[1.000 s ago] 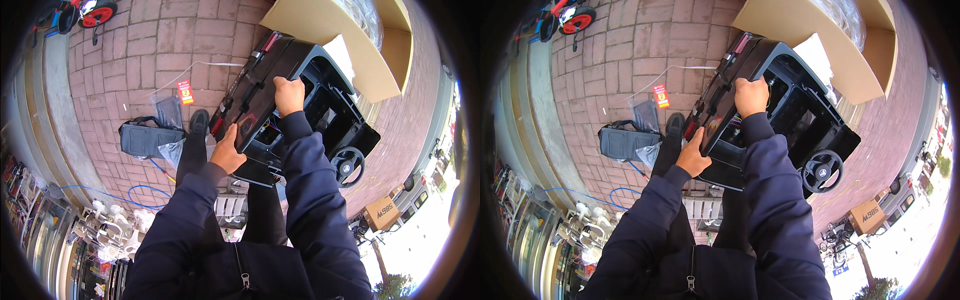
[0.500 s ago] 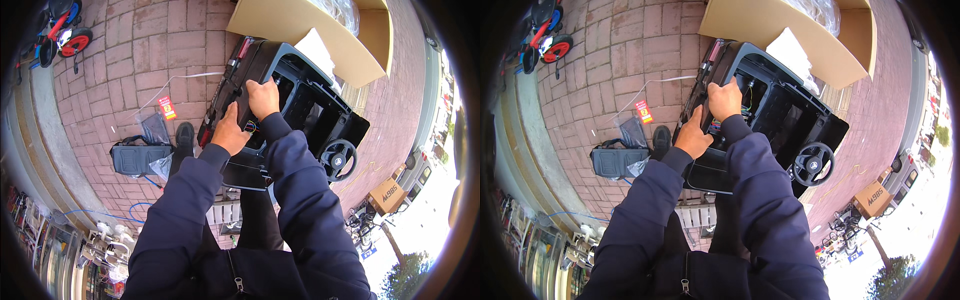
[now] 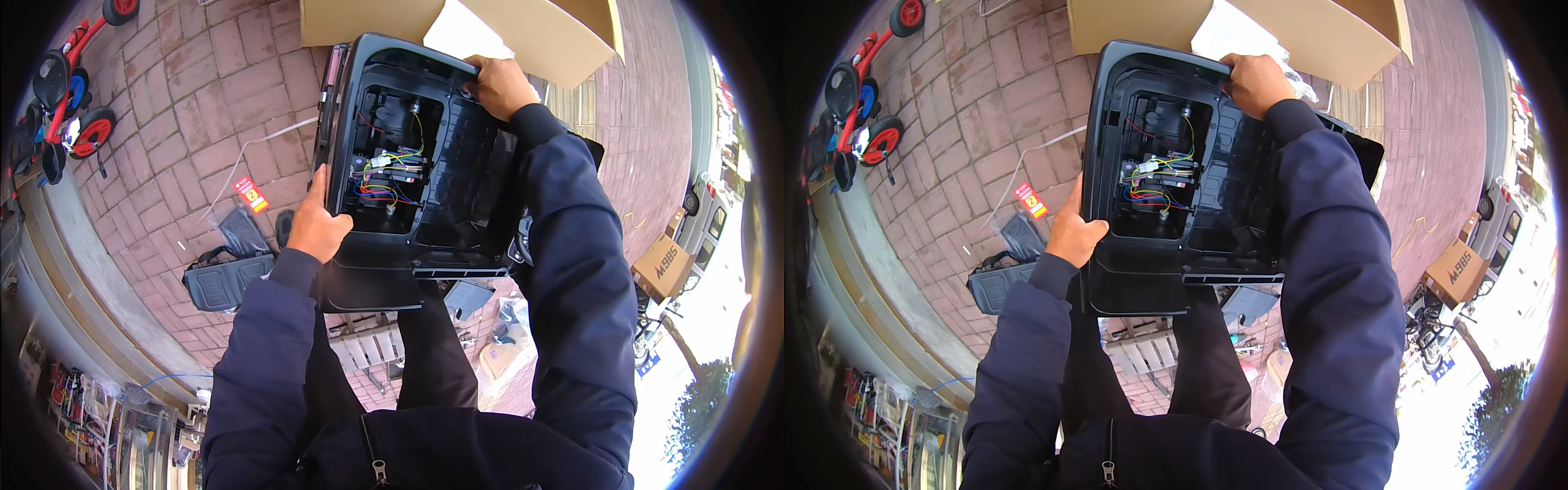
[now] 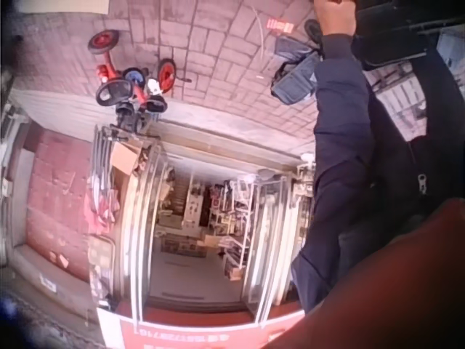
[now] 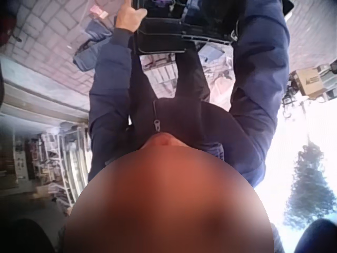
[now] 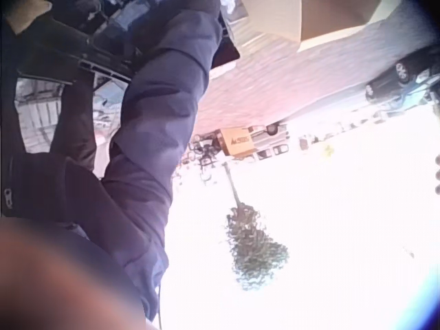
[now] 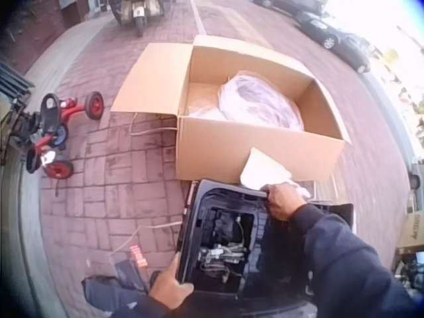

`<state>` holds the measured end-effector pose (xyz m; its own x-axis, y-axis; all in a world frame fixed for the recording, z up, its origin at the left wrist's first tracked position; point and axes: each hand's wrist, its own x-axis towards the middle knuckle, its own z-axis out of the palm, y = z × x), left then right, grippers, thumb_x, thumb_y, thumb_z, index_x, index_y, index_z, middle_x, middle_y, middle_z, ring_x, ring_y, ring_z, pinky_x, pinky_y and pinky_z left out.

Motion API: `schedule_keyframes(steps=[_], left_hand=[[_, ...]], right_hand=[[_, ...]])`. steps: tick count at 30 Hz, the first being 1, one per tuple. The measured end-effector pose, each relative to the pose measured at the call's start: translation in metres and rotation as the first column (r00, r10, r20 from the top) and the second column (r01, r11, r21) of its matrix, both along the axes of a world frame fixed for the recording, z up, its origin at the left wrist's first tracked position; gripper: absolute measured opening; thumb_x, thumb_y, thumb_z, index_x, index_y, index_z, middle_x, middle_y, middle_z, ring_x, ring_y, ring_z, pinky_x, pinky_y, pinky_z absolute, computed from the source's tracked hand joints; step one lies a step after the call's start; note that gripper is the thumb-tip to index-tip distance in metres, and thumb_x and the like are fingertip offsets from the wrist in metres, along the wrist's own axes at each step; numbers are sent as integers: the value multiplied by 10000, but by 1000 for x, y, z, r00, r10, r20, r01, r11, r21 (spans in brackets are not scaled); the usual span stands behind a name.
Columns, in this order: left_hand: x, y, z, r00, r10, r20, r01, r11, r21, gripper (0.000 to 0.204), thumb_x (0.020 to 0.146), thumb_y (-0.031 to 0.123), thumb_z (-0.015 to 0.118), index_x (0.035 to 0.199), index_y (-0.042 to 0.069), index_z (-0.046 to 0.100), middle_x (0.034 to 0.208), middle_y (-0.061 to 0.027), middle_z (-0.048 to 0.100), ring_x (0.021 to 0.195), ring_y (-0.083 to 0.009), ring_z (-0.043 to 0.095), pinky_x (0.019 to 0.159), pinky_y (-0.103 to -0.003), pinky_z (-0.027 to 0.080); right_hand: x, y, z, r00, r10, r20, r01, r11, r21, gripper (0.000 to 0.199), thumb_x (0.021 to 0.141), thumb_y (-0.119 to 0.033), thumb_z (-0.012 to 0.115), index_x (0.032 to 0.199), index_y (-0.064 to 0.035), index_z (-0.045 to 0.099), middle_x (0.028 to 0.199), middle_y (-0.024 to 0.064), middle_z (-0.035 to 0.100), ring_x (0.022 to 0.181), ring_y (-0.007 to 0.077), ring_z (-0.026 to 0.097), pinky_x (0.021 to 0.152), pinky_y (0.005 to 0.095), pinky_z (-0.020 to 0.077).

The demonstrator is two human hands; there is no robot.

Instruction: The person unpacks a black plastic dashboard panel from a cardboard box, removes protective foam and plastic wrap, and fits the panel into the interior of a child's ride-on toy car. The person aligns and presses the panel into place over the exposed wiring and battery compartment.

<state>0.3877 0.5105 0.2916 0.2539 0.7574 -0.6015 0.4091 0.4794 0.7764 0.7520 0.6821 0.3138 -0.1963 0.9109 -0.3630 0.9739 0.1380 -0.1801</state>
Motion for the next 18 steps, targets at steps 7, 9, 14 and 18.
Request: schedule_keyframes(steps=[7, 9, 14, 18], left_hand=[[-2, 1, 1, 999, -29, 24, 29, 1000, 5, 917, 781, 65, 657, 1621, -34, 303, 1260, -248, 698, 1114, -329, 699, 994, -331, 510], [-3, 2, 1, 999, -8, 38, 9, 999, -34, 903, 784, 48, 646, 1624, -13, 319, 1324, -224, 681, 1183, -275, 677, 1038, -307, 483], [-3, 3, 5, 995, 5, 96, -1, 999, -45, 892, 782, 9, 624, 1626, 8, 337, 1393, -194, 648, 1249, -236, 635, 1077, -289, 449], [-1, 6, 9, 997, -20, 81, 21, 1000, -14, 890, 775, -12, 614, 1625, 14, 350, 1405, -175, 642, 1264, -224, 622, 1077, -287, 447]], right_hand=[[11, 4, -8, 993, 118, 3, -117, 987, 110, 306, 923, -216, 769, 1200, -86, 752, 928, 193, 760, 868, 391, 737, 827, 463, 582], [13, 7, -10, 992, 126, -17, -124, 987, 102, 286, 942, -150, 765, 1207, -44, 742, 944, 218, 753, 880, 395, 736, 858, 436, 590], [13, 12, -12, 980, 199, 27, -200, 980, 12, 201, 805, -225, 721, 913, -56, 732, 835, 234, 726, 792, 442, 709, 765, 529, 568], [6, 3, -12, 999, 33, -9, -32, 997, 66, 286, 956, -146, 759, 1227, -56, 743, 948, 230, 750, 886, 389, 738, 865, 428, 595]])
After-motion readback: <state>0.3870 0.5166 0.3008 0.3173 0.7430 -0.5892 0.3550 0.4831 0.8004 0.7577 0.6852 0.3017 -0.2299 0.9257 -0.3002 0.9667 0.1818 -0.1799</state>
